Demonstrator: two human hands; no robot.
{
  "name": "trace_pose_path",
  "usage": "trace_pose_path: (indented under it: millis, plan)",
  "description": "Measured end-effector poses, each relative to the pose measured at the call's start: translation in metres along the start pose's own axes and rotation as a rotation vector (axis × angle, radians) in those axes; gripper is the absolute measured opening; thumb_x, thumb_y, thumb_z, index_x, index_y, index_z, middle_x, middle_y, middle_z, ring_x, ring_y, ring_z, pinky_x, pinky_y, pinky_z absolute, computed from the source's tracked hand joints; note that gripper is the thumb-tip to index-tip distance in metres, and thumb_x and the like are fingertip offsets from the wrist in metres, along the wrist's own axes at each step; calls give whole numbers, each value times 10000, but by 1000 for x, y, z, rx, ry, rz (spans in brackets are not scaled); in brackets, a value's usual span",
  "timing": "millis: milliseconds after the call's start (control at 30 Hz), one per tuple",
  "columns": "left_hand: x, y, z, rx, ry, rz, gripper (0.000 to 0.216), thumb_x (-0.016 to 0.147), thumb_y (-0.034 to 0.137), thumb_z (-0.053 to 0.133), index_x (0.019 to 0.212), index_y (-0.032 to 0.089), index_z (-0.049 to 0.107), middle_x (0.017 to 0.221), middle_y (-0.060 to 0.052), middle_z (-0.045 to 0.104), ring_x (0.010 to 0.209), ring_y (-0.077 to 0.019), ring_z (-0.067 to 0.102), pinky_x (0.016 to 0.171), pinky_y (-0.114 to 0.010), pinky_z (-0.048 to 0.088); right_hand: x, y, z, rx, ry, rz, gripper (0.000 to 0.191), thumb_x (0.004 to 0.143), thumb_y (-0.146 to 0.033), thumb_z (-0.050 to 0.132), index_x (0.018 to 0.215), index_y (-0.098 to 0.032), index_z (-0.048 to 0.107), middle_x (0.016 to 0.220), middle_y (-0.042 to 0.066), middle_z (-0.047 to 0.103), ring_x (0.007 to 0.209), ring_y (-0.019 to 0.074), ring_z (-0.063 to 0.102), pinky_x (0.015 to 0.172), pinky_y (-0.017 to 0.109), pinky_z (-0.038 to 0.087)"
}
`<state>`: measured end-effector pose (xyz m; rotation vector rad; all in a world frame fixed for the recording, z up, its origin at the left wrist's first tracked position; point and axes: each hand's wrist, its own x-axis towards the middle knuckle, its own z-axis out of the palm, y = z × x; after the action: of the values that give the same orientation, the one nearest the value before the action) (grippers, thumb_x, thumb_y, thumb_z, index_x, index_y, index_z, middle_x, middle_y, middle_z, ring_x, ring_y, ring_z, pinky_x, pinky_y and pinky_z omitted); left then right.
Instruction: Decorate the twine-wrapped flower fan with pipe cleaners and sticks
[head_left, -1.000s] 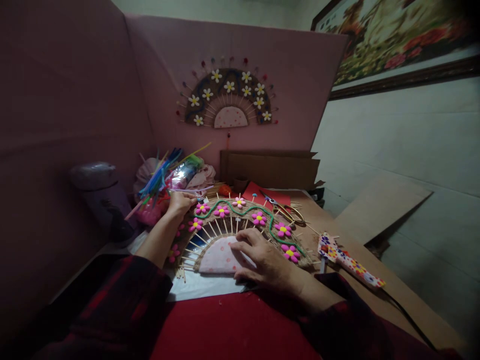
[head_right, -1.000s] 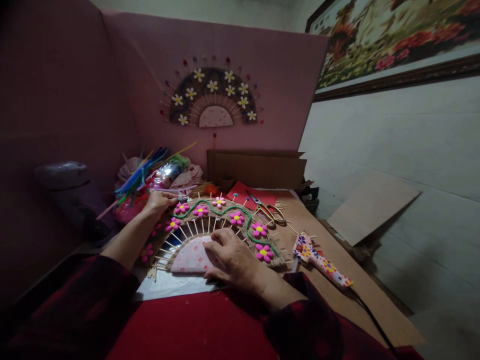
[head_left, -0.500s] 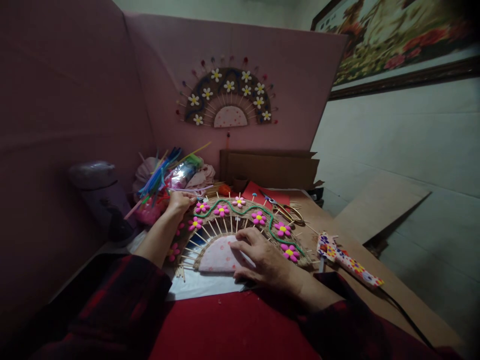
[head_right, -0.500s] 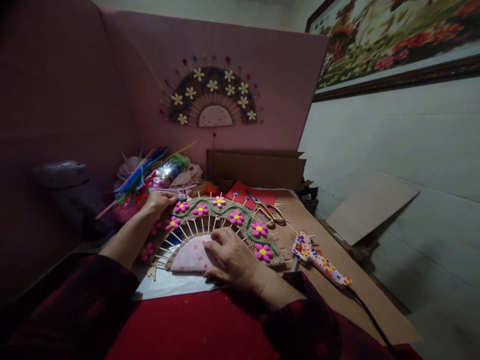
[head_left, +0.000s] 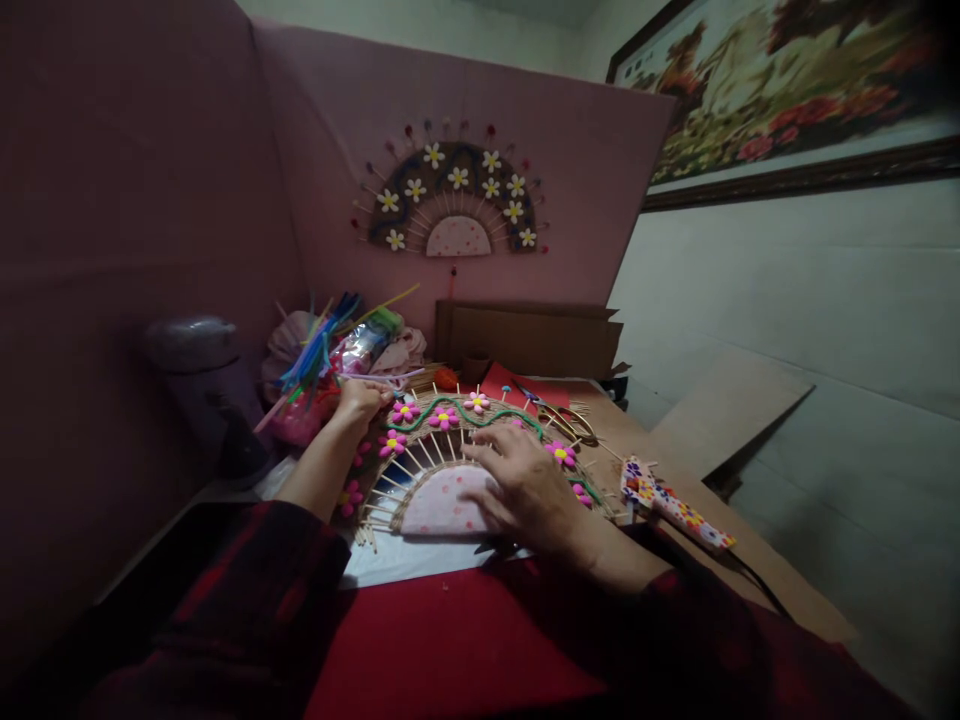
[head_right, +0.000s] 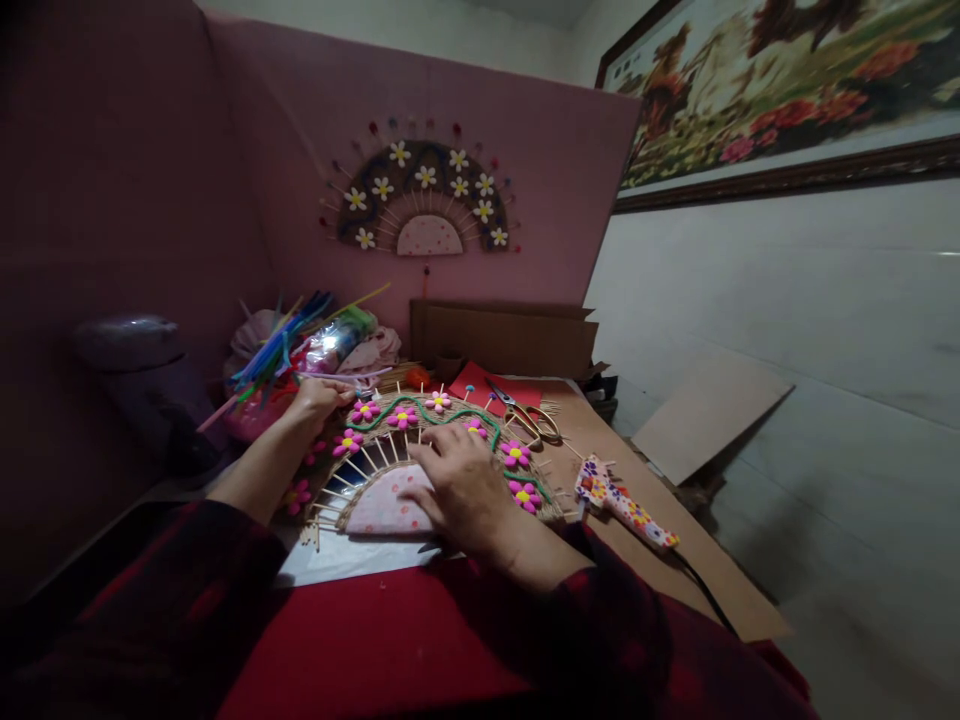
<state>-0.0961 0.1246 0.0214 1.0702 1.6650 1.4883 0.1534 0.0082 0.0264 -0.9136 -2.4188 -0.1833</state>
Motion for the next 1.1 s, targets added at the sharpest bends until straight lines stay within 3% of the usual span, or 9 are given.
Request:
trace_pose_path:
  millis: [100, 400, 700, 867, 933, 1000, 1100]
  plan:
    - [1, -1, 0, -7, -8, -1, 108, 500, 82, 680, 476, 114, 580, 375, 17, 512, 346, -77, 416, 374, -197, 324, 23, -10, -3, -52, 12, 127, 152, 858, -263, 496, 933, -186, 604, 970, 81, 599, 946, 208, 513, 773, 310, 408]
    - [-1, -3, 0, -40, -33, -2, 108, 529, 38, 629, 467, 111, 579, 338, 28, 483, 311, -65, 376, 345, -187, 267, 71, -19, 38, -207, -163, 320, 210, 876, -311, 419, 979, -182, 548, 907, 94, 669, 815, 212, 610, 675, 304, 411]
    - [6, -7, 2, -71, -59, -1, 121, 539, -2, 624, 488, 105, 598, 357, 28, 493, 356, -69, 427, 396, -187, 340, 85, -24, 52, -223, -199, 298, 211, 853, -242, 422, 942, -148, 588, 846, 118, 688, 782, 249, 642, 642, 316, 422]
    - [8, -11, 3, -45, -65, -28, 53, 596, 61, 670, 576, 81, 625, 484, -11, 573, 460, -107, 519, 469, -220, 411, 83, -19, 28, 58, 0, 355, 187, 880, -269, 396, 876, -172, 557, 774, 70, 674, 706, 189, 615, 610, 272, 382]
    - [6, -11, 3, -24, -85, -51, 155, 712, 182, 654, 822, 72, 648, 764, -66, 649, 664, -160, 599, 597, -283, 484, 81, -18, 9, 245, 113, 365, 171, 884, -269, 398, 837, -178, 535, 710, 31, 642, 641, 153, 580, 577, 251, 366]
    - [4, -10, 3, -3, -110, -74, 304, 816, 288, 566, 1066, 114, 574, 1053, -90, 596, 886, -203, 589, 738, -370, 501, 77, -17, -11, 417, 201, 352, 134, 878, -229, 405, 819, -181, 515, 667, -4, 606, 613, 124, 544, 582, 238, 365]
    - [2, -7, 4, 22, -129, -98, 350, 850, 321, 518, 1158, 155, 513, 1164, -86, 536, 977, -213, 558, 799, -413, 487, 68, -18, -38, 580, 361, 302, 106, 858, -226, 463, 778, -178, 513, 716, -9, 575, 625, 103, 505, 577, 228, 371]
